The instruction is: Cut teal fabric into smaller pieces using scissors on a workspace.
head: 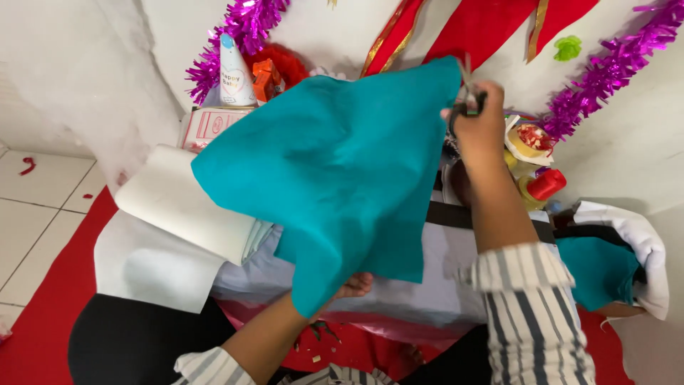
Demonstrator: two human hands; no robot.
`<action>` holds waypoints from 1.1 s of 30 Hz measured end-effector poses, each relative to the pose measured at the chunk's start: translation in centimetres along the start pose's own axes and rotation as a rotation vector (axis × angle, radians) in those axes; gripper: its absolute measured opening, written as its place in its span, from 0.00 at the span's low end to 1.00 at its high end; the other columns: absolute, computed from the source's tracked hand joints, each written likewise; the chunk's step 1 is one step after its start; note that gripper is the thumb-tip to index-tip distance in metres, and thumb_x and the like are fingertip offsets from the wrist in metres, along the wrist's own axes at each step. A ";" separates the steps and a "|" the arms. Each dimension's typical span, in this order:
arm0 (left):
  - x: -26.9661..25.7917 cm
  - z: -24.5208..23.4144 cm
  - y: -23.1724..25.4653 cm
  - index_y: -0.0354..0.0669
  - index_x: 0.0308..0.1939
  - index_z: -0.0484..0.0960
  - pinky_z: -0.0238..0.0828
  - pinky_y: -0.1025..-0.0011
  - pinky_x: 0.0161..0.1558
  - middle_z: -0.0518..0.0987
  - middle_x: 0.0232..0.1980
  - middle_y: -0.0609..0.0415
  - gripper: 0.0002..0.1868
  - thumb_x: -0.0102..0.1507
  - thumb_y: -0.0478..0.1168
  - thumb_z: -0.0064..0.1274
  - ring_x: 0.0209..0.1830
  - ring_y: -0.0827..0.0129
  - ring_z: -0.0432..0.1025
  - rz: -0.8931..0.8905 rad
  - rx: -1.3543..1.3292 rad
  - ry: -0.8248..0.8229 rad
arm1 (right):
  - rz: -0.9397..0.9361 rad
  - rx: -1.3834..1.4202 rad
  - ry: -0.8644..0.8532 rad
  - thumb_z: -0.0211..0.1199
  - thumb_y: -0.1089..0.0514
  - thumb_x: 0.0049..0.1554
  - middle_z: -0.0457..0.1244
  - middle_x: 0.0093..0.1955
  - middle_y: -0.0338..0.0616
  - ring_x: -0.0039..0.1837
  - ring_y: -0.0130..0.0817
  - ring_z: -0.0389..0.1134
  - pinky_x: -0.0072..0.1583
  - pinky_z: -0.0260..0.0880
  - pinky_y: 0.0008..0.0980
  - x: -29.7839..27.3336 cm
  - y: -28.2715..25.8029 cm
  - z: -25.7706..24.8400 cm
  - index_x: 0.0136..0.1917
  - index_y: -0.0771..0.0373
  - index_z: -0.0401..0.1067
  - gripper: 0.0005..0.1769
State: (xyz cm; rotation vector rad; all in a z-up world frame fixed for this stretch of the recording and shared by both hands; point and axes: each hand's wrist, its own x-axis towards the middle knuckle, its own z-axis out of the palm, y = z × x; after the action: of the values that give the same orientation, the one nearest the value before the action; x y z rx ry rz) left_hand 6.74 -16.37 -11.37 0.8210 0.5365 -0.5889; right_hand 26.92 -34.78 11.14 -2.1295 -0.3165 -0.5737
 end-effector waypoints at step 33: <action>-9.4 5.5 -8.5 0.54 0.71 0.70 0.61 0.63 0.64 0.72 0.70 0.49 0.33 0.65 0.62 0.40 0.68 0.55 0.66 0.011 1.473 -0.505 | 0.616 0.040 -0.519 0.68 0.55 0.53 0.67 0.60 0.46 0.39 0.44 0.74 0.34 0.66 0.34 -12.9 -1.5 -8.9 0.71 0.50 0.57 0.35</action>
State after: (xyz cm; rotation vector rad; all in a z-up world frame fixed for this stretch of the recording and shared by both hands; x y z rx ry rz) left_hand -4.49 -22.74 -6.54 1.9560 -0.5006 -1.1419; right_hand 12.62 -41.36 10.14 -2.1595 0.0595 0.3420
